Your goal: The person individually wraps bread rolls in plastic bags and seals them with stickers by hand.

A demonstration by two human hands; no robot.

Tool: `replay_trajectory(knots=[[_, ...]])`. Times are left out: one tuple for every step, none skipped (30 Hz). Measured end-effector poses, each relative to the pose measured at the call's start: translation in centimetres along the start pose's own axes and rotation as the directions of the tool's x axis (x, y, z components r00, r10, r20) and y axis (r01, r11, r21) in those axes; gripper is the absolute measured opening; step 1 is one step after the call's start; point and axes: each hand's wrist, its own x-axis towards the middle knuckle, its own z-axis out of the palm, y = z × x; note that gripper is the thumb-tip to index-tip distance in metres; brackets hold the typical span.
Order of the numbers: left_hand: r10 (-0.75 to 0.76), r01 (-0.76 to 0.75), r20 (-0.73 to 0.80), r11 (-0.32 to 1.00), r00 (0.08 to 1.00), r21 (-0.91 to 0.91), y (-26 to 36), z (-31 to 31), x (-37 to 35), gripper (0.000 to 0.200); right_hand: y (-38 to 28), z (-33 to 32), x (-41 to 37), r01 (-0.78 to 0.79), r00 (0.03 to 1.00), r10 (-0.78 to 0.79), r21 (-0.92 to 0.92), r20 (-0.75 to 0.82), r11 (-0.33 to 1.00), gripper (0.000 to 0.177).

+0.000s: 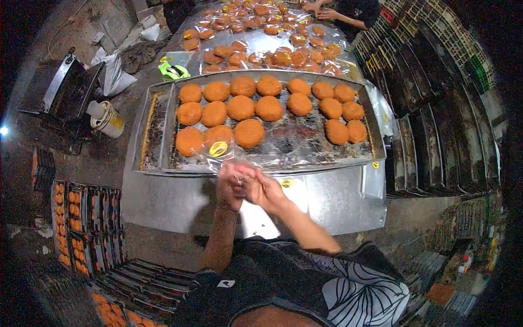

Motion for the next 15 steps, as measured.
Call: replay_trajectory(knots=[[0.104,-0.092,-0.07,0.984,0.992,0.153,2.4,0.2,-0.2,0.029,-1.8,-0.9,1.6,-0.106,0.991,0.053,-0.465,-0.125,0.879,0.057],[0.098,-0.084,-0.081,0.984,0.992,0.159,4.6,-0.4,0.1,0.029,-4.5,-0.3,3.8,0.065,0.998,-0.029,-0.881,0.058,0.468,0.065],[0.319,-0.3,-0.142,0.944,0.937,0.138,6.6,-0.9,0.8,0.031,-6.5,-0.4,5.7,0.245,0.895,-0.268,-0.894,0.358,-0.376,0.075],[0.519,-0.502,-0.207,0.855,0.829,0.133,8.0,-1.2,1.2,0.033,-8.8,-1.5,8.3,0.048,0.962,-0.099,-0.516,0.253,-0.855,0.081],[0.496,-0.489,-0.316,0.866,0.809,0.107,9.3,-0.5,0.8,0.034,-10.0,-4.9,10.5,0.104,0.988,0.046,-0.415,0.147,-0.904,0.081],[0.468,-0.481,-0.301,0.876,0.831,0.032,10.1,0.0,0.5,0.038,-10.5,-5.0,11.3,0.19,0.969,0.078,-0.503,0.235,-0.843,0.073],[0.445,-0.474,-0.278,0.879,0.851,-0.045,10.9,0.2,0.4,0.043,-9.3,-5.3,11.5,0.187,0.971,0.076,-0.516,0.229,-0.836,0.073],[0.484,-0.521,-0.305,0.852,0.82,-0.049,11.3,0.1,0.4,0.048,-8.2,-5.4,11.8,-0.018,0.971,-0.186,-0.734,0.148,-0.679,0.067],[0.475,-0.512,-0.312,0.857,0.823,-0.047,11.6,-0.5,0.4,0.048,-6.9,-4.6,11.2,-0.198,0.912,-0.411,-0.88,-0.004,-0.431,0.062],[0.515,-0.558,-0.316,0.828,0.797,-0.057,11.7,-1.4,0.7,0.051,-5.1,-3.1,9.4,-0.06,0.825,-0.549,-0.946,0.133,-0.32,0.057],[0.554,-0.603,-0.315,0.794,0.77,-0.077,11.2,-1.7,1.4,0.055,-3.4,1.5,6.7,-0.037,0.757,-0.605,-0.909,0.246,-0.416,0.059],[0.591,-0.627,-0.32,0.779,0.74,-0.013,9.8,-1.1,1.9,0.061,-2.2,4.1,5.4,-0.005,0.704,-0.582,-0.817,0.406,-0.576,0.064],[0.574,-0.611,-0.315,0.791,0.755,-0.023,8.3,0.0,2.0,0.061,-1.6,4.9,4.7,0.071,0.711,-0.51,-0.77,0.484,-0.634,0.07],[0.578,-0.577,-0.135,0.815,0.805,0.051,6.7,1.5,1.8,0.064,-1.5,5.1,4.6,0.031,0.679,-0.474,-0.667,0.561,-0.744,0.079],[0.55,-0.552,0.052,0.824,0.834,0.13,5.3,2.7,1.7,0.066,-1.8,5.4,4.0,0.008,0.673,-0.489,-0.667,0.555,-0.745,0.079]])
